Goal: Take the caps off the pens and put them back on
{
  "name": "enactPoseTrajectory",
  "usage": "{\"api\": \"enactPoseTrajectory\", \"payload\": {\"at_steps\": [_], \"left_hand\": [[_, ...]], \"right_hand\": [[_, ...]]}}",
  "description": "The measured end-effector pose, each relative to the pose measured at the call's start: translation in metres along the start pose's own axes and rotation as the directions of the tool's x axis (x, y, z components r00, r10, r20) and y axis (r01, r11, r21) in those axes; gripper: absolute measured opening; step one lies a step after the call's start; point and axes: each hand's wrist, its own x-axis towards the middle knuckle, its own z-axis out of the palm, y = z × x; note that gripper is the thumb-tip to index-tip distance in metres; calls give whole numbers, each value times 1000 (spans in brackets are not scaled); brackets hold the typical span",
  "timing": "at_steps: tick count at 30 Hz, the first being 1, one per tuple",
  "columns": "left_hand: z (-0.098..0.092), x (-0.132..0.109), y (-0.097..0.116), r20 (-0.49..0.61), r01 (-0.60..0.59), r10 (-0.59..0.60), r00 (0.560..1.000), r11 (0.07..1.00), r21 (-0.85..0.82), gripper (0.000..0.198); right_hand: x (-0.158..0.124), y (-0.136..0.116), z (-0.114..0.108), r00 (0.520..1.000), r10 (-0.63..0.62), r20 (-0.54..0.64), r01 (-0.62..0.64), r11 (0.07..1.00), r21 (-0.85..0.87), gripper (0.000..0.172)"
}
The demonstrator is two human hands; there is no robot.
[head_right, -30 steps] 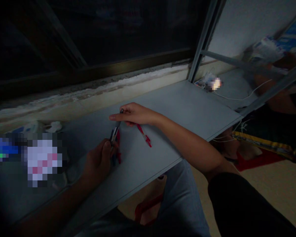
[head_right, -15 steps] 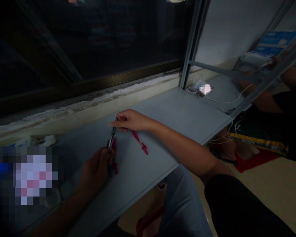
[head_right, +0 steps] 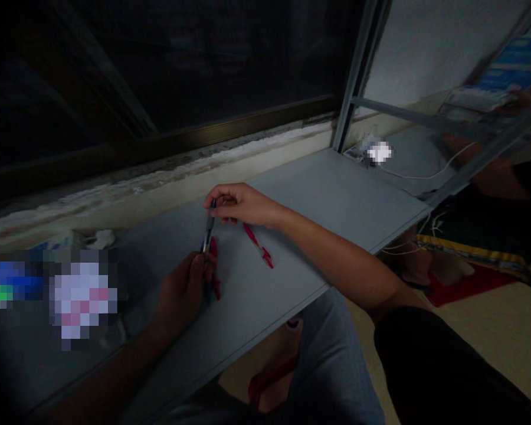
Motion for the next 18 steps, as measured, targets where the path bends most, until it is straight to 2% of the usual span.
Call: {"api": "enactPoseTrajectory", "payload": {"at_steps": [4,7,8,12,18], "left_hand": [[-1,-1,-1,-1,11,-11,1000,1000,8,44],[-2,0,0,-12,-3,3,1000,999,49,45],[-2,0,1,-12,-9,10,1000,999,53,44],[-2,0,2,-24,-21,21,999,999,27,44],[-3,-2,7,-31,-18,17,999,1000,-14,48]], "right_hand": [[-1,-2,4,997,17,-69,-20,999,-40,30],[-2,-2,6,998,44,-49,-47,997,-55,44],[-2,-2,6,998,54,-37,-55,998,-30,42],[-4,-6,4,997,71,22,-73,991,116,17],[-5,-7,9,993,29,116,-67,939,338,14]]}}
